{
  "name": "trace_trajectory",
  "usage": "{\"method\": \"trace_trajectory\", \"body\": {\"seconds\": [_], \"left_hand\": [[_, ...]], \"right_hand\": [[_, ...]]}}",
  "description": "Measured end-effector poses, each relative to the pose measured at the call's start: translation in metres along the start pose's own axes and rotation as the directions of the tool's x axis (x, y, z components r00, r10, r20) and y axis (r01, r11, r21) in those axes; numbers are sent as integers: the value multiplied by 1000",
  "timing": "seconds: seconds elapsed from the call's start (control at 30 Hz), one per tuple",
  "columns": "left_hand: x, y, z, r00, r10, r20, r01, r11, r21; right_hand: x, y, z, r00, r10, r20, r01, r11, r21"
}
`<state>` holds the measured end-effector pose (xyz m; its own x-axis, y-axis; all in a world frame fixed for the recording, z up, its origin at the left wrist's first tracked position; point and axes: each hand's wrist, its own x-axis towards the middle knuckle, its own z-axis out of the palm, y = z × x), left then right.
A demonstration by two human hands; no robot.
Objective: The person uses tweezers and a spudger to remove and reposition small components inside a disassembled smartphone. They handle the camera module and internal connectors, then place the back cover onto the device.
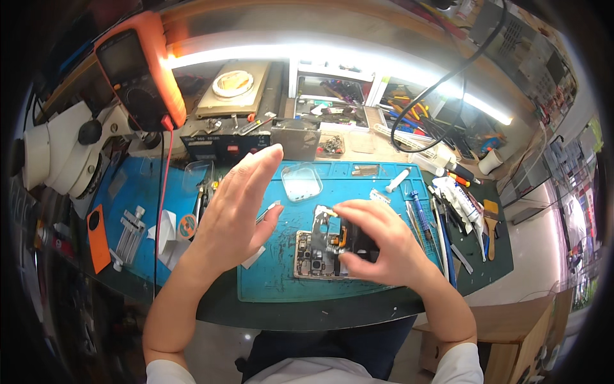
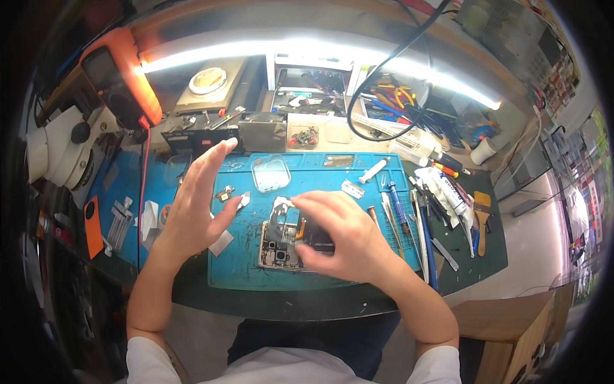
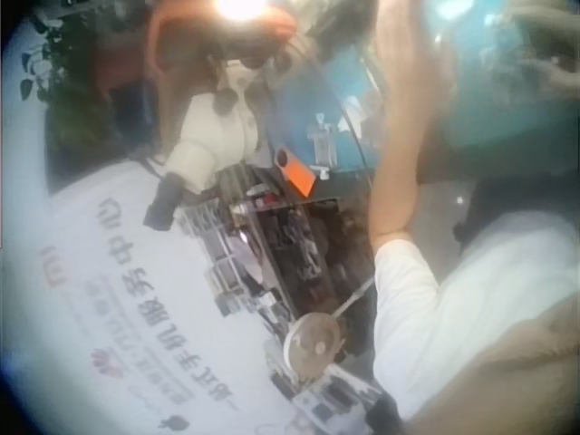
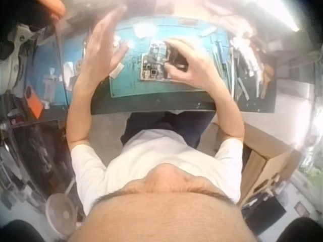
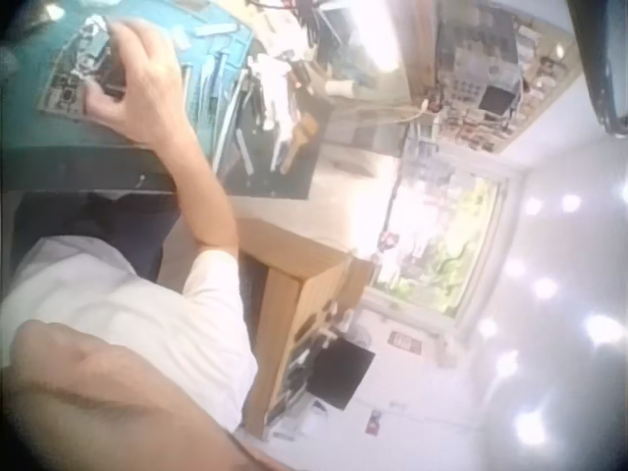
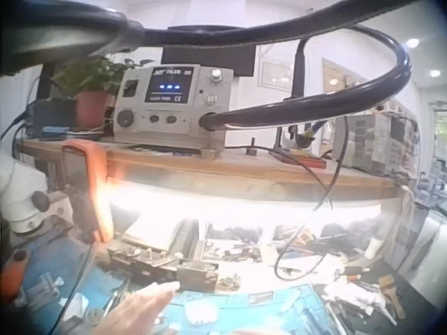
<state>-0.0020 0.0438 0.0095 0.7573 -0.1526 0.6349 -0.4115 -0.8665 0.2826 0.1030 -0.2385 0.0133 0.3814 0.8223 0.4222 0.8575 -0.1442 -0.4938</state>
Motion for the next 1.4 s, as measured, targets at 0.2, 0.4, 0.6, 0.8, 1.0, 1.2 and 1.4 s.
{"method": "trace_trajectory", "body": {"seconds": [0.2, 0.4, 0.6, 0.8, 1.0, 1.2, 1.4], "left_hand": [[-37, 37, -11, 984, -107, 142, 111, 994, -21], [-77, 60, 3, 963, -244, 116, 254, 964, -79], [-79, 63, 20, 970, -211, 122, 222, 971, -90], [-79, 62, 18, 977, -170, 130, 187, 974, -131], [-81, 62, 18, 979, -135, 152, 154, 981, -117], [-80, 63, 17, 976, -146, 160, 165, 980, -111], [-80, 63, 18, 977, -140, 158, 159, 981, -113]], "right_hand": [[-13, -6, 10, 991, -59, 116, 73, 990, -120], [-8, -7, 9, 987, -61, 151, 75, 993, -91], [-6, -5, 9, 986, -40, 163, 57, 993, -101], [-4, -7, 16, 983, -43, 177, 62, 993, -102], [-2, -7, 15, 982, -34, 188, 58, 991, -121], [-3, -6, 16, 982, -31, 189, 53, 992, -117], [-3, -7, 17, 982, -32, 189, 55, 991, -118]]}}
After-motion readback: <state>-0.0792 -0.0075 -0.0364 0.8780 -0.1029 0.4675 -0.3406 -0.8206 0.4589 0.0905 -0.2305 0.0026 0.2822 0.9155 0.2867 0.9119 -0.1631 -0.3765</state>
